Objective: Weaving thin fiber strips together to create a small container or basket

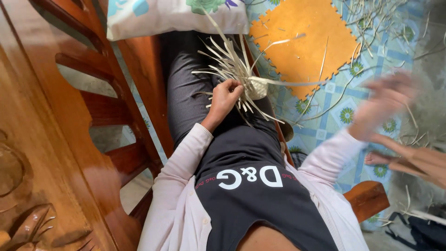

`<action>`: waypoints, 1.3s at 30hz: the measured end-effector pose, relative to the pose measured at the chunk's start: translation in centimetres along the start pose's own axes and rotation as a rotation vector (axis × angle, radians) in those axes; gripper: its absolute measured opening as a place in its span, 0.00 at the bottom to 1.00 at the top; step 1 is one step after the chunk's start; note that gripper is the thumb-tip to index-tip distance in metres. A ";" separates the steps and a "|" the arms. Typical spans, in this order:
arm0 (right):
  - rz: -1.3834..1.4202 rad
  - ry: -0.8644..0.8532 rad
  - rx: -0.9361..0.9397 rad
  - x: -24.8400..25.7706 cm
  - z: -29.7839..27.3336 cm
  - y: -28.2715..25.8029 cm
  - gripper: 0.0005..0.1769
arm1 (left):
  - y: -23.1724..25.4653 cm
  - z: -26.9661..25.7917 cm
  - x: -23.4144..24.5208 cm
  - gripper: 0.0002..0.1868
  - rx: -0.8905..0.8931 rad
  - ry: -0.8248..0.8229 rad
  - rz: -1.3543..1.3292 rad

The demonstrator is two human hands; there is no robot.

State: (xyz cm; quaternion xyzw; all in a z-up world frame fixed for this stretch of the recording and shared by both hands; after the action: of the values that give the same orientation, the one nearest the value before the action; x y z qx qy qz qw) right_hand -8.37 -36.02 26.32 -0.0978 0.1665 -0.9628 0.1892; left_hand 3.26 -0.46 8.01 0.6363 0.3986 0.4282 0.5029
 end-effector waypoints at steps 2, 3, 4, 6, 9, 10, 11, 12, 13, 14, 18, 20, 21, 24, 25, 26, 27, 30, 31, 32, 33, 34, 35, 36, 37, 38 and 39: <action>0.549 -0.726 -0.960 -9.9 -8.2 4.5 0.09 | -2.6 0.8 -0.5 0.10 0.030 0.046 0.012; 0.551 -0.743 -0.954 -11.8 -9.0 2.6 0.09 | -3.0 1.2 -0.5 0.10 0.034 0.059 0.002; 0.511 -1.010 -0.753 -14.0 -10.5 -0.5 0.10 | -3.6 1.2 -0.6 0.10 0.018 0.063 0.002; 0.463 -1.276 -0.550 -16.7 -13.2 -4.2 0.14 | -4.0 0.9 -0.7 0.11 0.019 0.065 -0.001; 0.457 -1.252 -0.328 -18.4 -13.7 -6.2 0.18 | -2.6 0.7 -0.6 0.09 0.021 0.069 -0.024; 0.458 -1.264 -0.273 -18.7 -13.4 -6.7 0.15 | -1.7 0.5 -0.3 0.08 -0.072 0.068 -0.039; 0.458 -1.276 -0.219 -19.0 -13.0 -7.3 0.12 | -0.7 0.1 0.0 0.08 -0.165 0.068 -0.055; 0.459 -1.275 -0.217 -19.1 -13.1 -7.2 0.12 | -0.4 0.2 0.1 0.08 -0.166 0.069 -0.054; 0.439 -1.280 -0.173 -19.2 -13.2 -7.1 0.11 | 0.4 0.1 0.1 0.09 -0.270 0.066 0.011; 0.420 -1.286 -0.130 -19.2 -13.4 -7.1 0.10 | 1.2 -0.2 0.1 0.11 -0.371 0.062 0.076; 0.450 -1.261 -0.124 -18.6 -13.7 -7.8 0.10 | 0.5 0.0 -0.3 0.11 -0.458 0.046 0.115; 0.588 -1.178 -0.136 -18.1 -13.7 -8.1 0.06 | -0.4 0.3 -0.5 0.08 -0.389 0.005 0.065; 0.588 -1.177 -0.137 -18.0 -13.8 -7.9 0.06 | 0.0 0.3 -0.6 0.08 -0.389 0.004 0.066; 0.625 -1.145 -0.049 -17.1 -14.0 -8.1 0.04 | -0.3 0.3 -0.9 0.07 -0.253 -0.054 0.039; 0.610 -1.134 0.037 -16.7 -13.7 -8.7 0.03 | -0.9 0.3 -0.9 0.07 -0.201 -0.054 -0.002; 0.593 -1.121 0.126 -16.4 -13.2 -9.2 0.05 | -1.4 0.5 -0.8 0.08 -0.153 -0.053 -0.043; 0.593 -1.121 0.125 -16.3 -13.4 -8.9 0.05 | -1.5 0.4 -0.8 0.08 -0.152 -0.054 -0.043; 0.448 -1.140 0.289 -16.0 -13.6 -9.2 0.07 | -1.6 0.4 -1.0 0.10 -0.092 -0.054 -0.055; 0.462 -1.131 0.287 -15.8 -13.2 -9.6 0.06 | -1.5 0.4 -1.2 0.12 -0.081 -0.038 -0.035; 0.474 -1.120 0.283 -15.7 -12.8 -10.0 0.11 | -1.4 0.5 -1.3 0.15 -0.070 -0.025 -0.014; 0.476 -1.121 0.283 -16.0 -13.2 -9.5 0.11 | -2.1 0.5 -1.5 0.15 -0.069 -0.023 -0.014; 0.480 -1.127 0.269 -16.3 -13.5 -8.9 0.28 | -2.5 0.7 -1.7 0.13 -0.108 -0.026 0.034; 0.484 -1.133 0.254 -16.7 -13.8 -8.3 0.45 | -2.9 0.8 -2.0 0.11 -0.147 -0.029 0.083; 0.482 -1.132 0.255 -17.2 -13.9 -8.6 0.45 | -2.5 0.7 -1.9 0.11 -0.149 -0.030 0.083; 0.440 -1.071 0.205 -17.6 -13.8 -8.7 0.31 | -1.9 0.6 -2.1 0.08 -0.181 -0.054 0.132; 0.400 -1.011 0.155 -18.1 -13.7 -8.8 0.18 | -1.4 0.4 -2.1 0.06 -0.211 -0.077 0.181; 0.400 -1.011 0.156 -18.1 -13.6 -9.1 0.18 | -2.2 0.7 -2.5 0.06 -0.212 -0.076 0.181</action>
State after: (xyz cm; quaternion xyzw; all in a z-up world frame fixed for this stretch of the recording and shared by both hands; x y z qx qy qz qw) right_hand 1.62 -17.08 14.76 -0.5001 -0.0017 -0.7508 0.4315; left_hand 2.94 -2.60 5.41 0.6287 0.2728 0.4870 0.5415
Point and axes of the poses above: each hand's wrist, its own z-axis towards the middle knuckle, its own x-axis out of the back of the hand, y = z × x, the point moved 5 cm from there along z, towards the middle knuckle, and after that the axes turned 10 degrees about -y, right-handed, at the moved point
